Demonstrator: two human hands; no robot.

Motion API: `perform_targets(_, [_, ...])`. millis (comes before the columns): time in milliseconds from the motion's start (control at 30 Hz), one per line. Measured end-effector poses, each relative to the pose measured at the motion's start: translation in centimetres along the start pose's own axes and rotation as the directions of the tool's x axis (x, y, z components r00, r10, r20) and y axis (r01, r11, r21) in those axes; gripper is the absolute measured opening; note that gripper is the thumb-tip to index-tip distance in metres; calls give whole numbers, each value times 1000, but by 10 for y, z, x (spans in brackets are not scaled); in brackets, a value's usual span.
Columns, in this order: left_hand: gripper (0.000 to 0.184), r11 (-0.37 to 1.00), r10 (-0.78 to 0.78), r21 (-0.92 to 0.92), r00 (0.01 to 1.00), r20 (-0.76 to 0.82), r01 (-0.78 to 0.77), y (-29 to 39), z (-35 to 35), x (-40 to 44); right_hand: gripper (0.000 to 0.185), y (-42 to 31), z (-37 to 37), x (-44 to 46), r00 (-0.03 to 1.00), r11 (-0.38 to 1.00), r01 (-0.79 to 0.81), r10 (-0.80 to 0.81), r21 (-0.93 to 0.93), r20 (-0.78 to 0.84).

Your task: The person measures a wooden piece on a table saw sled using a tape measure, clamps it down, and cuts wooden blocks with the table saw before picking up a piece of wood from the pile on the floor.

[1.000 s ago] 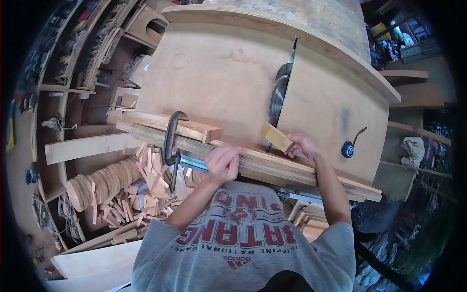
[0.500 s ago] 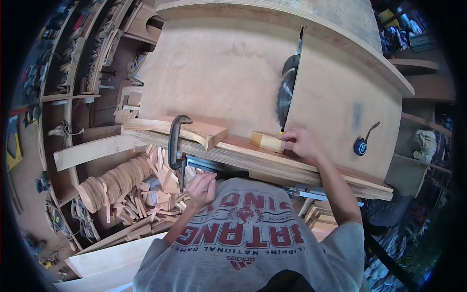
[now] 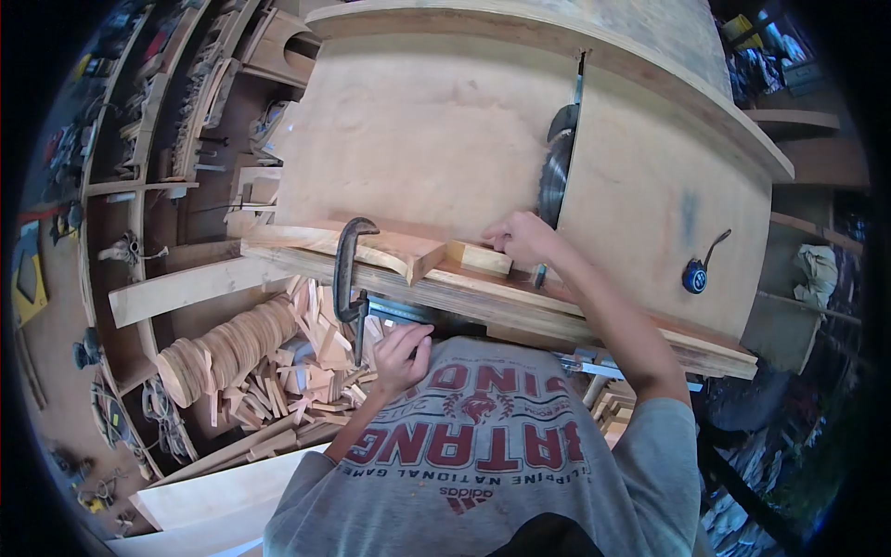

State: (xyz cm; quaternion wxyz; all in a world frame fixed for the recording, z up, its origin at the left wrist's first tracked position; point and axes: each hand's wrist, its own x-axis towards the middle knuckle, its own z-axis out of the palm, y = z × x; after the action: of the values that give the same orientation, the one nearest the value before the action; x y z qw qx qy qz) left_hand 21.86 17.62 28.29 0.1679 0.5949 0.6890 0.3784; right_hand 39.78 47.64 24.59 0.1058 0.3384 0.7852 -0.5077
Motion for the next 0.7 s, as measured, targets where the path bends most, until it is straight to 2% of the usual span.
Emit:
perform_targets(67, [17,1000,-13,11,1000,-11,13,-3,0,-7,47,-3,-8,5,996,999,-45,43,20,84])
perform_targets(167, [17,999,-37,10,999,-20,37,-1,-2,-12,43,5,7,15,999,997,-38,37,68,26])
perform_targets(200, [16,999,-54,-1,999,-4,54,3,-2,-11,43,3,9,12,999,998,-23,22,52,26])
perform_targets(267, [16,997,-80,1,996,-37,81,12,-5,-10,40,-20,17,-5,997,990,-56,62,-130,44])
perform_targets(333, [15,992,-120,-15,990,70,122,20,-14,-16,37,-31,22,-12,991,981,-132,135,-141,18])
perform_targets(367, [15,986,-167,17,986,-18,167,19,-17,-22,34,-40,25,-19,989,985,-147,145,-88,-21])
perform_targets(400, [15,992,-124,25,992,8,124,16,-21,-30,32,-42,28,-26,987,987,-158,156,-33,-45])
perform_targets(433, [17,996,-87,30,996,37,86,13,-24,-40,30,-30,30,-23,999,998,29,-29,-49,-14])
perform_targets(467, [17,987,-144,58,988,-47,147,9,-24,-50,28,9,46,-11,992,998,51,-53,-23,-115])
perform_targets(500, [21,978,-200,63,980,18,199,4,-22,-59,28,41,60,-1,974,998,66,-61,14,-219])
perform_targets(533, [26,969,-243,56,966,88,239,0,-22,-73,29,40,58,-3,986,998,32,-24,46,-166])
perform_targets(567, [26,960,-277,54,960,31,275,-1,-23,-81,32,36,50,-5,992,997,-16,25,76,-120])
perform_targets(633, [29,908,-415,6,900,132,418,-3,-23,-96,34,33,33,-15,995,933,-92,95,347,11])
perform_targets(667, [29,900,-433,-7,896,97,435,-3,-26,-107,35,32,26,-26,997,901,-7,40,434,-66])
perform_targets(700, [32,844,-524,-48,840,144,535,-3,-28,-119,35,29,20,-37,990,854,79,-5,514,-144])
